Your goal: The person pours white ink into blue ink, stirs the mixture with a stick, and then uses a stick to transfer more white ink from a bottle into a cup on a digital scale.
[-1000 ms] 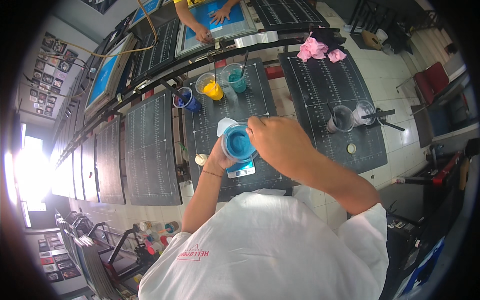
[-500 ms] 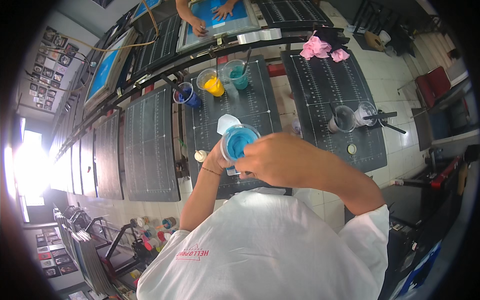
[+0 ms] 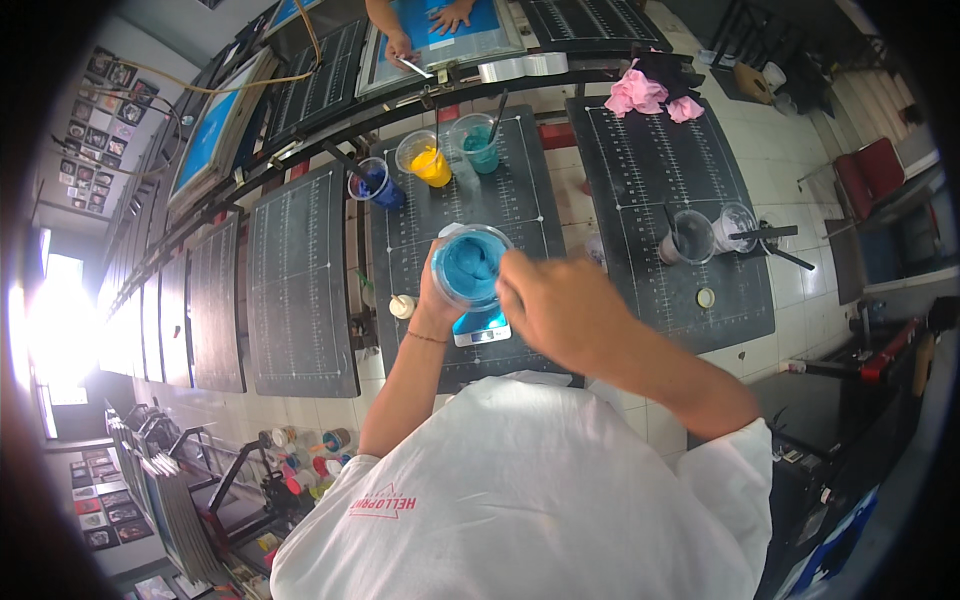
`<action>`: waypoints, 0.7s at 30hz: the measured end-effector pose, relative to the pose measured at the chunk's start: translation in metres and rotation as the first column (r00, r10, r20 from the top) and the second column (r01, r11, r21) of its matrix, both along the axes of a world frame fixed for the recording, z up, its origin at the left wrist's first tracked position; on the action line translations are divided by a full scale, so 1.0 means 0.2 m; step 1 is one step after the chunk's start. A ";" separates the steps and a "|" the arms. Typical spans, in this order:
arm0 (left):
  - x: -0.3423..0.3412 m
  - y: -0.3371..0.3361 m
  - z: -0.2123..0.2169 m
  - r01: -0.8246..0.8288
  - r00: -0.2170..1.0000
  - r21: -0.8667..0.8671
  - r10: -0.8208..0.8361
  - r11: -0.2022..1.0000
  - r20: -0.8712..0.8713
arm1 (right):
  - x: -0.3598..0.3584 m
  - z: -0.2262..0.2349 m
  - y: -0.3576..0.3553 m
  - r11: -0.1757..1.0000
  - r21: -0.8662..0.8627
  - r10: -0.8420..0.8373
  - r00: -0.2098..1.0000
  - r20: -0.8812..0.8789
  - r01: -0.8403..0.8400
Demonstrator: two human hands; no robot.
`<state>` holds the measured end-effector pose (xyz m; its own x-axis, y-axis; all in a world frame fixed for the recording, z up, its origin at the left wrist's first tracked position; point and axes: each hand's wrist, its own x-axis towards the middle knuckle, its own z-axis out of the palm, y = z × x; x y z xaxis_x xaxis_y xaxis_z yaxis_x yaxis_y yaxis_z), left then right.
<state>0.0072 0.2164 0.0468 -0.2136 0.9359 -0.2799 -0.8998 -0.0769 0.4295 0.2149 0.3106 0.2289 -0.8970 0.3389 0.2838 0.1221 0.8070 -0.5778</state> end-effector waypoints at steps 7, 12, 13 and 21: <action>0.10 0.02 0.13 -0.355 0.933 -0.044 0.352 0.934 -0.070 | -0.01 0.00 -0.02 0.974 -0.082 -0.226 0.945 -0.234 0.213; 0.06 0.02 0.11 -0.352 0.928 -0.040 0.343 0.935 -0.144 | 0.01 -0.01 -0.11 0.938 -0.343 -0.107 0.982 -0.154 0.049; 0.06 0.02 0.10 -0.340 0.934 -0.045 0.332 0.939 -0.131 | 0.00 -0.01 -0.11 0.918 -0.390 -0.141 0.979 -0.149 0.073; 0.05 -0.04 0.12 0.059 0.994 0.087 -0.066 0.994 0.082 | 0.05 0.14 0.08 0.983 0.023 0.182 0.983 0.026 -0.183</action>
